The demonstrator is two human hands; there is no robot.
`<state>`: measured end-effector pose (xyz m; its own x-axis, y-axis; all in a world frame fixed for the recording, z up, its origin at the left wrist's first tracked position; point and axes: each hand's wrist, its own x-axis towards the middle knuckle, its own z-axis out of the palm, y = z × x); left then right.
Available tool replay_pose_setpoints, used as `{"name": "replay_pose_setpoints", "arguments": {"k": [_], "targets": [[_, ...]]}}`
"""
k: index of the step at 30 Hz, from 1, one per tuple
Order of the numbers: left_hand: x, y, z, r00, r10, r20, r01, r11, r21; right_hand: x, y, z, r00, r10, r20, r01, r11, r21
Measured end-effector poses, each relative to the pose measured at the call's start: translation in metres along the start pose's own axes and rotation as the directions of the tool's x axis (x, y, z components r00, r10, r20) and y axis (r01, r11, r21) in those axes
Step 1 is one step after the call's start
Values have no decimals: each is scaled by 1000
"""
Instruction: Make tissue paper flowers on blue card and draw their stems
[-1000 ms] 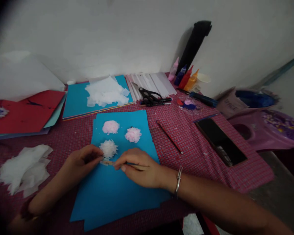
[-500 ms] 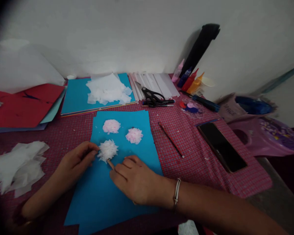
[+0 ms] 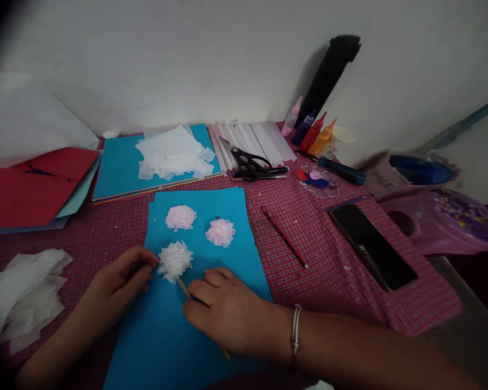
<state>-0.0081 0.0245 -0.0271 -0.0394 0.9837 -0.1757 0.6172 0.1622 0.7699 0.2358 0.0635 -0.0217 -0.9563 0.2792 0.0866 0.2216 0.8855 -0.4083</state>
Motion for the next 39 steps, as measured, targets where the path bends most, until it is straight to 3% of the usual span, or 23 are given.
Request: {"name": "replay_pose_setpoints", "arguments": {"k": [5,10,20,24,27,30,32,34,36,39], "targets": [[0,0,1,997,62,-35,-61,998,29,1,0,5,995,20,-100,-19,1000,15],[0,0,1,999,49,-17,-49,999,6,1,0,15,985,11,-173,-20,999,-48],[0,0,1,999,49,-22,-49,999,-23,2,-3,17,985,34,-171,-50,995,-89],[0,1,0,1000,15,-18,-16,997,-81,0,-2,5,984,22,-179,-17,999,33],[1,3,-1,996,-79,-29,73,983,-166,-9,-1,-8,947,-7,-322,76,976,202],[2,4,-2,984,-153,-89,127,959,-255,-15,4,-16,880,222,-421,18,868,497],[2,3,-1,976,-165,-142,116,946,-304,-15,10,-16,812,452,-369,-62,696,715],[2,1,-1,969,-151,-196,86,948,-306,-11,16,-13,752,598,-276,-91,509,856],[2,-1,1,973,-77,-219,25,972,-232,-6,22,-9,731,651,-205,-80,380,922],[4,-3,7,973,186,-136,-180,982,55,-3,26,-6,752,644,-140,-90,311,946]]}}
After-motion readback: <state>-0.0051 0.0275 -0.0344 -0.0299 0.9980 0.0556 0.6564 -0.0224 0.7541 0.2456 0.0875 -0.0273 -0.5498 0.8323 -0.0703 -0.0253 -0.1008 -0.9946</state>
